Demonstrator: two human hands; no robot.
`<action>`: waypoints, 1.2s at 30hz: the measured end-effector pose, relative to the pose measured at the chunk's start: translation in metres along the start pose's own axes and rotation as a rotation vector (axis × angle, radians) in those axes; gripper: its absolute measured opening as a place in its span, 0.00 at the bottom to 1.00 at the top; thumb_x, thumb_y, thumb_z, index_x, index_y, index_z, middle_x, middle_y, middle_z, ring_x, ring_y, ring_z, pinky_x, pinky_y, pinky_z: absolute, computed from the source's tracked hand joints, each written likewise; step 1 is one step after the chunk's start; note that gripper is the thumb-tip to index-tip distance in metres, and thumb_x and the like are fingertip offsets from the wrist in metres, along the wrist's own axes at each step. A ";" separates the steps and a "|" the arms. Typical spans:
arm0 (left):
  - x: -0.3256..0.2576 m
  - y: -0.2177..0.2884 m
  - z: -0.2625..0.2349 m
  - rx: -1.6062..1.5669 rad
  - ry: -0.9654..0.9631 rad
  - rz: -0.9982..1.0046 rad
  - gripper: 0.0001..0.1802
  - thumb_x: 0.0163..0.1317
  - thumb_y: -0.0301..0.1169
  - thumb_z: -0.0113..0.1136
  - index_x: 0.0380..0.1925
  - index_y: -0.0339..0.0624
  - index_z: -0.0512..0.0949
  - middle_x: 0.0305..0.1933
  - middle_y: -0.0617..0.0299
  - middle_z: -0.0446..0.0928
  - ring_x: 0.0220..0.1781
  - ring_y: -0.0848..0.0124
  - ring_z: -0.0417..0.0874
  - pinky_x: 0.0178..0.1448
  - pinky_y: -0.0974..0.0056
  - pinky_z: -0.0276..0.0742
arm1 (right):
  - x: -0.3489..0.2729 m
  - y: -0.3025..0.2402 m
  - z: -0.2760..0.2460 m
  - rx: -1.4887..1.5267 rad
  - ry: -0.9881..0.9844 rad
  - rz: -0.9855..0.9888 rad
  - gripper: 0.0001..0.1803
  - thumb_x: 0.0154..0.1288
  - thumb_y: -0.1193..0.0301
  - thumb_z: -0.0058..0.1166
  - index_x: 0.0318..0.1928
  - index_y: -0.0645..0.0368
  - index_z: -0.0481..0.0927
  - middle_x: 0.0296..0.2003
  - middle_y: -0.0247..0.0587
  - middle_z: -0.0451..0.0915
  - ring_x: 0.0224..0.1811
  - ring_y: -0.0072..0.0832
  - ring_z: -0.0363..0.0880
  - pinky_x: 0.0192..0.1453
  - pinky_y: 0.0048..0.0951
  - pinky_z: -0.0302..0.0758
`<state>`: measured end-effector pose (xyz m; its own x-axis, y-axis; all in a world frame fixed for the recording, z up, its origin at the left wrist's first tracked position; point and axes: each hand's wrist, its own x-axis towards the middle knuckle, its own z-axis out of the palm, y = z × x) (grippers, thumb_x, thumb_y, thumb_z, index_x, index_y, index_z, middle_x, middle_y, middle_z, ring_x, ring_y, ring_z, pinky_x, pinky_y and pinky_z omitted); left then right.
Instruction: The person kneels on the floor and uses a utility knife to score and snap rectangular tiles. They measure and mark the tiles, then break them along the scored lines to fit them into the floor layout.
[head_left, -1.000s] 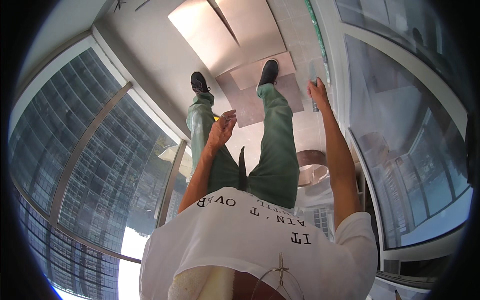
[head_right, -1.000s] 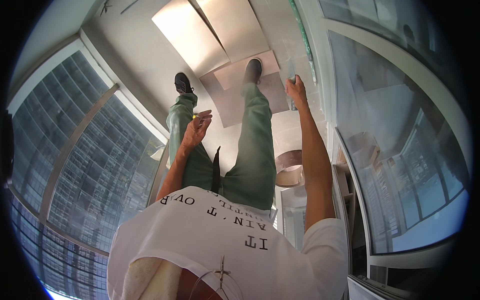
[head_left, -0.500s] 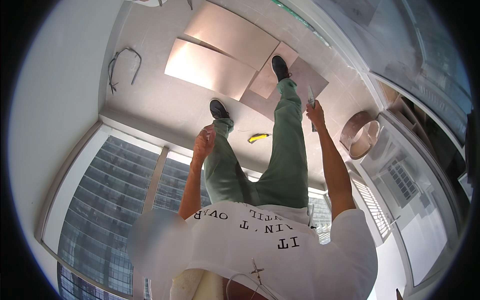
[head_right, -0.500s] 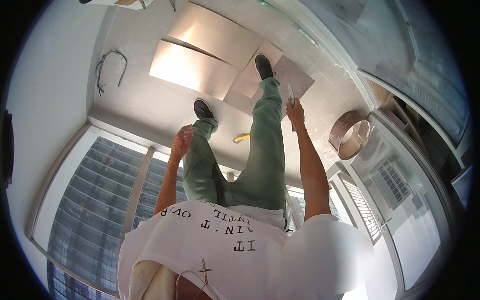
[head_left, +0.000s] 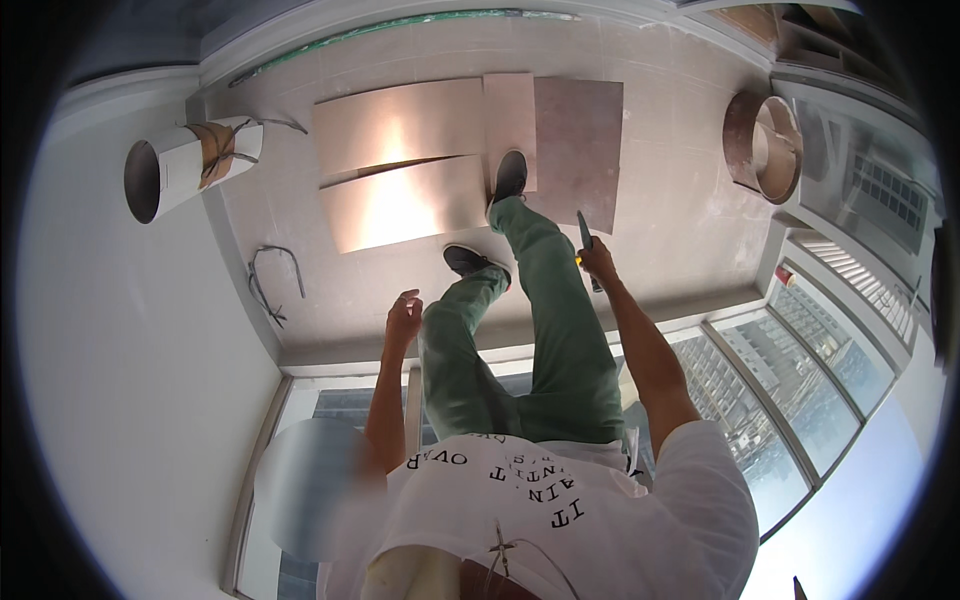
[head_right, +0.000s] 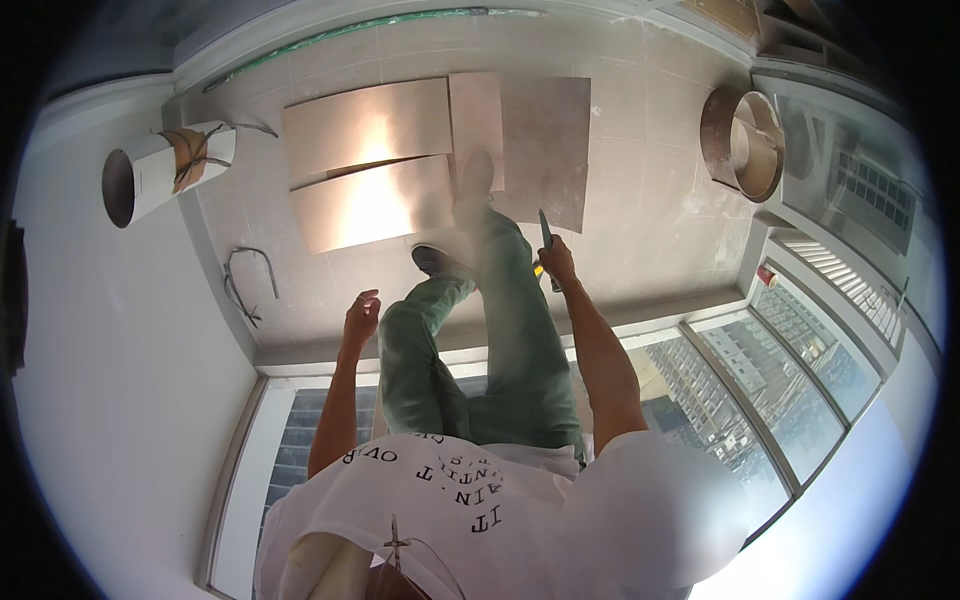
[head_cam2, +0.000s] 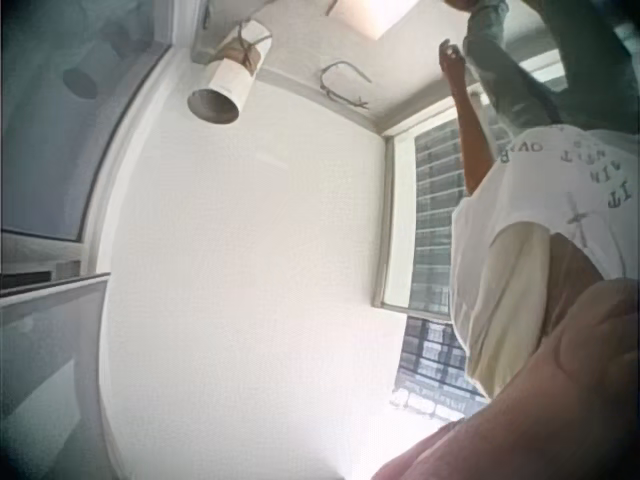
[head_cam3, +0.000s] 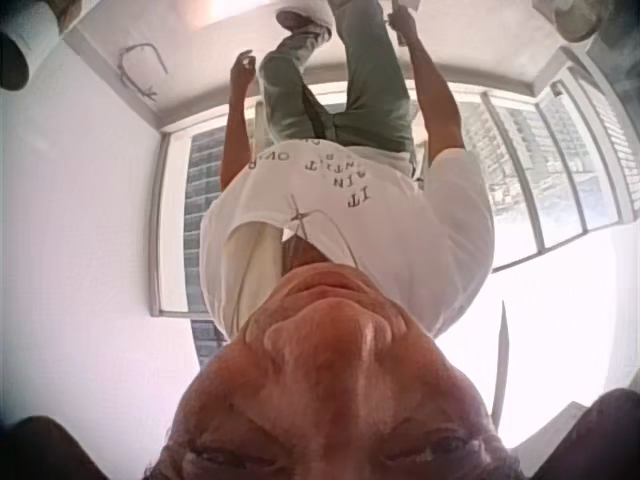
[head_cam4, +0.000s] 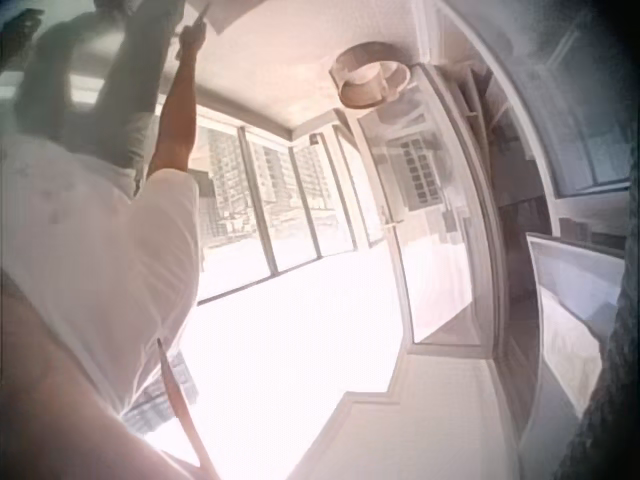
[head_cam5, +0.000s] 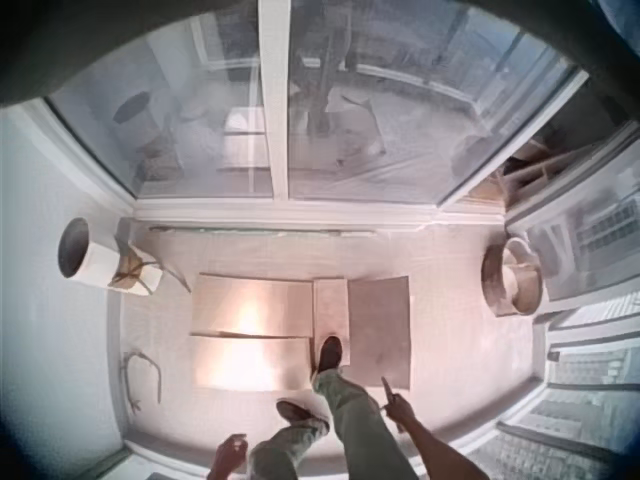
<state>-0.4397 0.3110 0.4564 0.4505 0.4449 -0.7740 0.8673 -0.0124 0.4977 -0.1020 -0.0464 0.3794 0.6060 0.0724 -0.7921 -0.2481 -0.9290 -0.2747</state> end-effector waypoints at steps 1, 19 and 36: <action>0.022 0.019 0.006 0.033 -0.024 0.037 0.19 0.72 0.35 0.54 0.58 0.39 0.78 0.52 0.46 0.84 0.51 0.56 0.87 0.55 0.57 0.82 | 0.010 -0.001 0.007 0.039 -0.045 0.055 0.25 0.60 0.66 0.56 0.57 0.62 0.75 0.43 0.60 0.84 0.46 0.54 0.85 0.49 0.50 0.78; 0.524 0.258 0.168 0.437 -0.079 0.492 0.30 0.64 0.37 0.58 0.63 0.30 0.71 0.57 0.39 0.79 0.50 0.52 0.85 0.58 0.54 0.79 | 0.279 -0.011 0.076 0.377 0.389 -0.027 0.21 0.66 0.62 0.58 0.55 0.59 0.75 0.38 0.59 0.83 0.44 0.58 0.82 0.49 0.50 0.77; 0.611 0.234 0.177 -0.207 -0.085 0.488 0.31 0.66 0.24 0.59 0.70 0.38 0.66 0.57 0.53 0.65 0.49 0.68 0.80 0.54 0.65 0.84 | 0.364 -0.169 0.139 0.706 0.430 -0.659 0.22 0.70 0.70 0.52 0.62 0.63 0.70 0.51 0.61 0.80 0.52 0.55 0.80 0.57 0.49 0.74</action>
<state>0.0761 0.4210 0.0308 0.8140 0.3571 -0.4580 0.4967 -0.0192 0.8677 0.0553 0.1872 0.0615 0.9635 0.2223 -0.1495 -0.0723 -0.3214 -0.9442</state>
